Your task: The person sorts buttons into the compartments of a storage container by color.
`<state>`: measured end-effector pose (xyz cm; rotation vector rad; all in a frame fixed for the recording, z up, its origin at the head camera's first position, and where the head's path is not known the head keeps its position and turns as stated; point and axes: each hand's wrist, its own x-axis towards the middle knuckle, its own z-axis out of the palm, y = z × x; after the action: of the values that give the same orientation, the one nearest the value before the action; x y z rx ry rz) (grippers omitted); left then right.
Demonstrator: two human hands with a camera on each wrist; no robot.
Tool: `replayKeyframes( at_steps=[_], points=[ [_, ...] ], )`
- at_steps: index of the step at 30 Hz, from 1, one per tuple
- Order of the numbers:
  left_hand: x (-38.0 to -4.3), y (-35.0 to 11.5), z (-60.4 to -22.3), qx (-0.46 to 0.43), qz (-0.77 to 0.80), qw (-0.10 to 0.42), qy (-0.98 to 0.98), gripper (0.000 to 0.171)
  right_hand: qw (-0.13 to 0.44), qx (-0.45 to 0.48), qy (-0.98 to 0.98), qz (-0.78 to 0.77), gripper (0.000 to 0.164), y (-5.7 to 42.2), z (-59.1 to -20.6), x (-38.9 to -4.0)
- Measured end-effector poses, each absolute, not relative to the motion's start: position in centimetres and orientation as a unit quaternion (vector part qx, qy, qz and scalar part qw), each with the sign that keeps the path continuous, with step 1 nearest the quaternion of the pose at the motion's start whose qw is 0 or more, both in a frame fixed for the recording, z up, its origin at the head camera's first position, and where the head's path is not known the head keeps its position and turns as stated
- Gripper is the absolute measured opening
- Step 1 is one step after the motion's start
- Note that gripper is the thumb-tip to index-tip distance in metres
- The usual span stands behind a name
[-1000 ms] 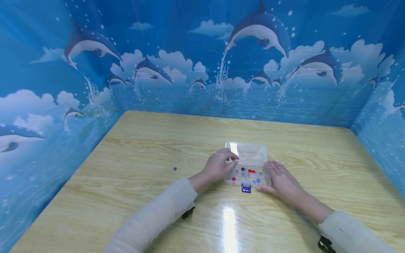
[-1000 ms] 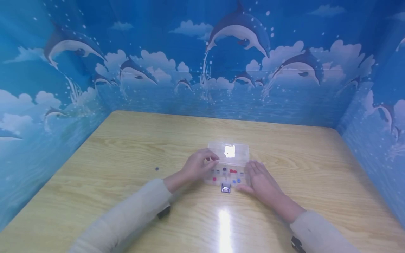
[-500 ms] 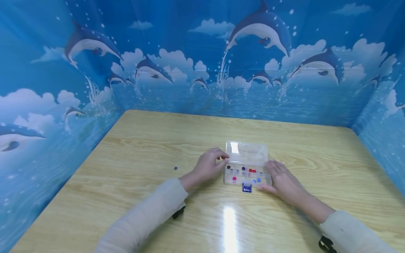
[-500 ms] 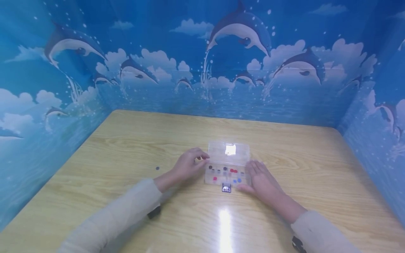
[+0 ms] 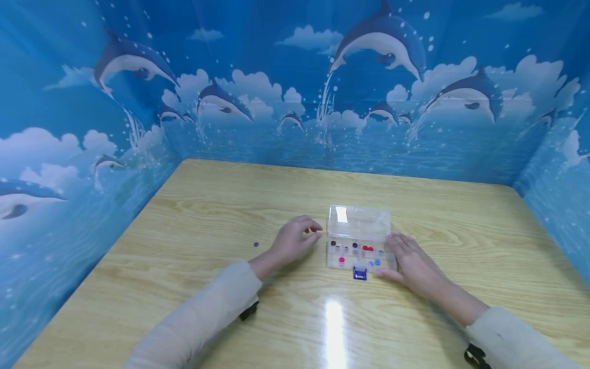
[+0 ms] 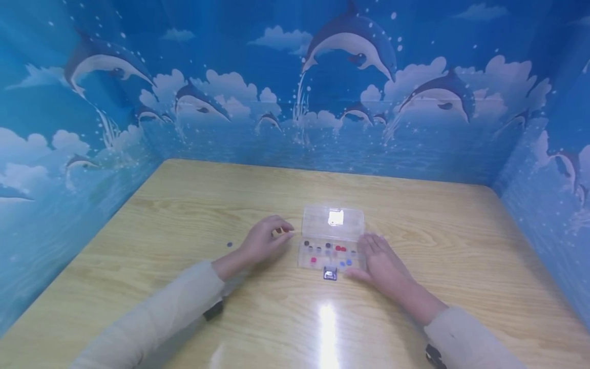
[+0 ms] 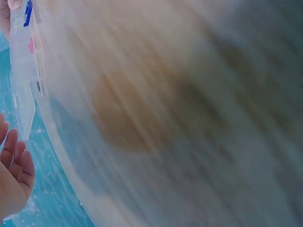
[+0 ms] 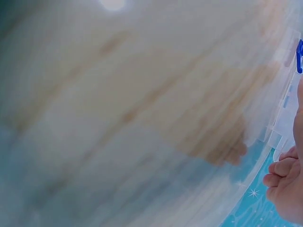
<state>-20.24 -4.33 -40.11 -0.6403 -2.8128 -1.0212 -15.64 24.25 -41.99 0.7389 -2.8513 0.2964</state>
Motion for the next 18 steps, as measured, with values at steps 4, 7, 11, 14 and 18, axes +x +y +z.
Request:
replayKeyframes(
  at_steps=[4, 7, 11, 14, 18],
  points=[
    [-20.2, -5.0, -40.2, -0.208, -0.332, 0.044, -0.919, 0.015, 0.095, 0.249, -0.959, 0.096, 0.086, 24.3, -41.9, -15.6],
    [-20.1, -5.5, -40.3, -0.209, -0.333, 0.049, -0.918, 0.014, 0.094, 0.247, -0.960, 0.094, 0.086, 24.3, -41.9, -15.6],
    [-19.9, -6.2, -40.4, -0.206, -0.339, 0.056, -0.916, 0.014, 0.094, 0.245, -0.960, 0.095, 0.087, 24.3, -41.9, -15.6],
    [-19.8, -6.6, -40.4, -0.204, -0.343, 0.065, -0.915, 0.013, 0.095, 0.243, -0.961, 0.097, 0.087, 24.3, -41.9, -15.6],
    [-19.5, -7.4, -40.5, -0.200, -0.349, 0.073, -0.913, 0.013, 0.089, 0.241, -0.962, 0.097, 0.088, 24.2, -42.0, -15.6]
  ],
)
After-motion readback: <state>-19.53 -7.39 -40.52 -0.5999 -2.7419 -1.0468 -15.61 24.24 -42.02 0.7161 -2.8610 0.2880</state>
